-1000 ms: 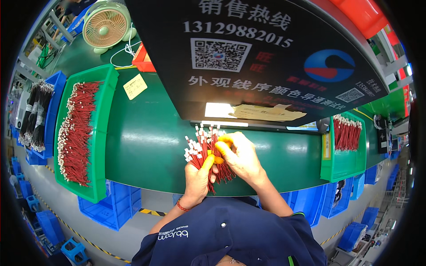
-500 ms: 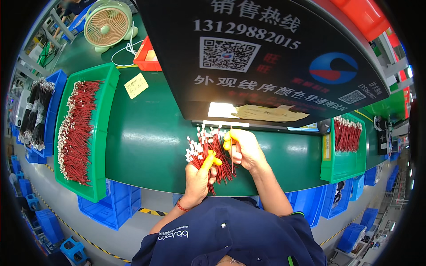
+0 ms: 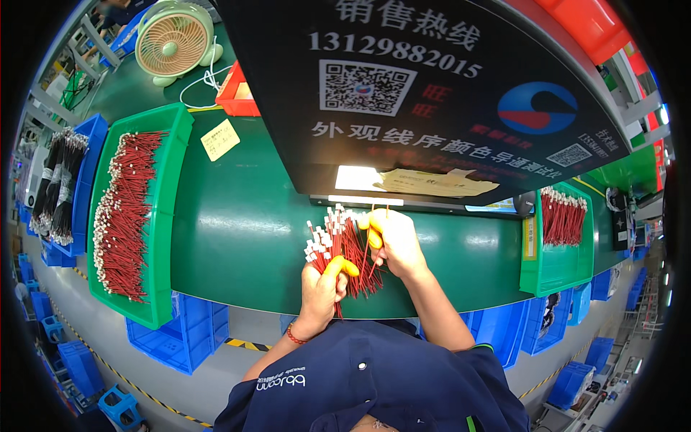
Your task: The person assembles red wire harness components by hand at a factory workstation, taking red wires and white connectors from component bins and joining them together.
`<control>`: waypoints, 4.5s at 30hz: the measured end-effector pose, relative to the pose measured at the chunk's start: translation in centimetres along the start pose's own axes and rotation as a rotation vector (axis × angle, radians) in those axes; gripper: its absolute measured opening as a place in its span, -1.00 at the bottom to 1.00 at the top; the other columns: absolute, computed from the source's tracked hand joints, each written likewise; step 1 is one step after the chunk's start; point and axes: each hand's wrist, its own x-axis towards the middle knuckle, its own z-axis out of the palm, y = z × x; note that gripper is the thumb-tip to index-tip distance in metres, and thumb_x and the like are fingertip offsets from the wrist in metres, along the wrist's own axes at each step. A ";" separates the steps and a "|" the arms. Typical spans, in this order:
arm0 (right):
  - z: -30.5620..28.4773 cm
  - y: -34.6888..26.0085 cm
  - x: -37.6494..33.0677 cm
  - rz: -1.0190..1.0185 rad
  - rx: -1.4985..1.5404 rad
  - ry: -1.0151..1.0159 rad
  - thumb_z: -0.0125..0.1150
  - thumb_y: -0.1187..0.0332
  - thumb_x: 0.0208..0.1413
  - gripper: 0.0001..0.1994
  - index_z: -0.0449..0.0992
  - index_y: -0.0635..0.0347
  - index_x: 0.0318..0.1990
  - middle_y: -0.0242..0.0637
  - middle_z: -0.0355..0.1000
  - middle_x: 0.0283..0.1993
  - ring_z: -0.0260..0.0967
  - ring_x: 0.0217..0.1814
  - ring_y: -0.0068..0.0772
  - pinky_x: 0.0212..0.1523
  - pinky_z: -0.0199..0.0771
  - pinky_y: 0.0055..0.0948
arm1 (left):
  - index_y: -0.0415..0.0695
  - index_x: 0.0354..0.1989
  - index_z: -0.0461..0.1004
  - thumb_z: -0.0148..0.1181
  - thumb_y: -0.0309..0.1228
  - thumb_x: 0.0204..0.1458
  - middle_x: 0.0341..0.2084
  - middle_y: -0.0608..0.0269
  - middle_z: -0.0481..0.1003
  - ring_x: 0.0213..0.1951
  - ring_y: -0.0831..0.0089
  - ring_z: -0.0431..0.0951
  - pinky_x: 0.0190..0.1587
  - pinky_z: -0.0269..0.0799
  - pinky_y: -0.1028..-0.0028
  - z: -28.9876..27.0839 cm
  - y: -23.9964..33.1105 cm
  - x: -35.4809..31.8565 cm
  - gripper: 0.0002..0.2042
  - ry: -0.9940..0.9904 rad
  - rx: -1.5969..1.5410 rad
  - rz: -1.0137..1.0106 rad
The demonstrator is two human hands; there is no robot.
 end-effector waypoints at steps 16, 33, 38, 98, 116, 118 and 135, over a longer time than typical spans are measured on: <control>0.4 0.3 -1.2 -0.311 -0.766 -0.003 0.02 0.35 0.00 -0.78 0.40 0.35 -0.29 -0.31 0.36 -0.47 0.25 -0.50 -0.68 -0.50 0.25 -0.64 | -0.26 -0.31 0.38 0.00 -0.48 0.00 -0.54 0.20 0.45 -0.65 0.63 0.34 -0.74 0.20 0.68 -0.4 -0.2 0.3 -0.87 -0.017 -0.153 0.041; -1.0 0.5 0.9 0.180 0.306 -0.091 -0.15 0.28 0.11 -0.77 0.34 0.26 -0.41 -0.38 0.27 -0.61 0.02 -0.81 -0.70 -0.85 0.00 -0.70 | -0.22 -0.28 0.37 0.00 -0.44 0.01 -0.55 0.23 0.44 -0.67 0.68 0.29 -0.76 0.13 0.71 -0.4 -0.2 0.0 -0.85 0.006 -0.123 0.001; 0.0 0.1 0.0 0.140 0.180 -0.051 -0.11 0.32 0.10 -0.80 0.36 0.28 -0.37 -0.39 0.25 -0.64 0.03 -0.80 -0.71 -0.84 -0.01 -0.71 | -0.23 -0.29 0.37 0.00 -0.45 0.02 -0.55 0.22 0.44 -0.66 0.68 0.30 -0.75 0.14 0.71 -0.4 -0.2 0.1 -0.86 0.032 -0.133 0.011; 1.4 1.3 -2.3 -0.053 -0.134 -0.162 -0.05 0.34 0.08 -0.81 0.36 0.33 -0.35 -0.28 0.32 -0.48 0.12 -0.76 -0.64 -0.75 0.18 -0.68 | -0.27 -0.30 0.37 -0.02 -0.47 0.02 -0.55 0.22 0.44 -0.66 0.61 0.34 -0.69 0.25 0.66 -0.4 -1.2 0.4 -0.86 -0.110 -0.186 0.035; 0.4 -0.7 -0.2 0.170 0.090 -0.109 -0.06 0.28 0.07 -0.76 0.38 0.31 -0.34 -0.38 0.25 -0.66 0.07 -0.80 -0.64 -0.82 0.08 -0.68 | -0.23 -0.43 0.39 0.00 -0.43 0.03 -0.60 0.26 0.44 -0.67 0.65 0.31 -0.69 0.20 0.67 -0.4 -0.1 0.3 -0.88 -0.015 -0.144 0.058; 1.1 -0.7 -0.9 0.058 -0.293 -0.119 0.04 0.33 0.03 -0.80 0.40 0.33 -0.35 -0.39 0.28 -0.65 0.10 -0.77 -0.70 -0.77 0.09 -0.69 | -0.24 -0.42 0.39 -0.01 -0.44 0.03 -0.60 0.25 0.44 -0.67 0.66 0.31 -0.70 0.19 0.67 -0.3 -0.1 0.2 -0.88 -0.042 -0.154 0.039; -0.3 0.6 -0.1 -0.067 -0.259 0.079 -0.03 0.31 0.05 -0.75 0.38 0.29 -0.55 -0.44 0.14 -0.84 -0.02 -0.89 -0.69 -0.86 0.01 -0.68 | -0.22 -0.39 0.35 -0.02 -0.43 0.04 -0.65 0.27 0.40 -0.74 0.69 0.23 -0.75 0.12 0.68 -0.3 -0.5 0.1 -0.89 -0.035 -0.103 0.100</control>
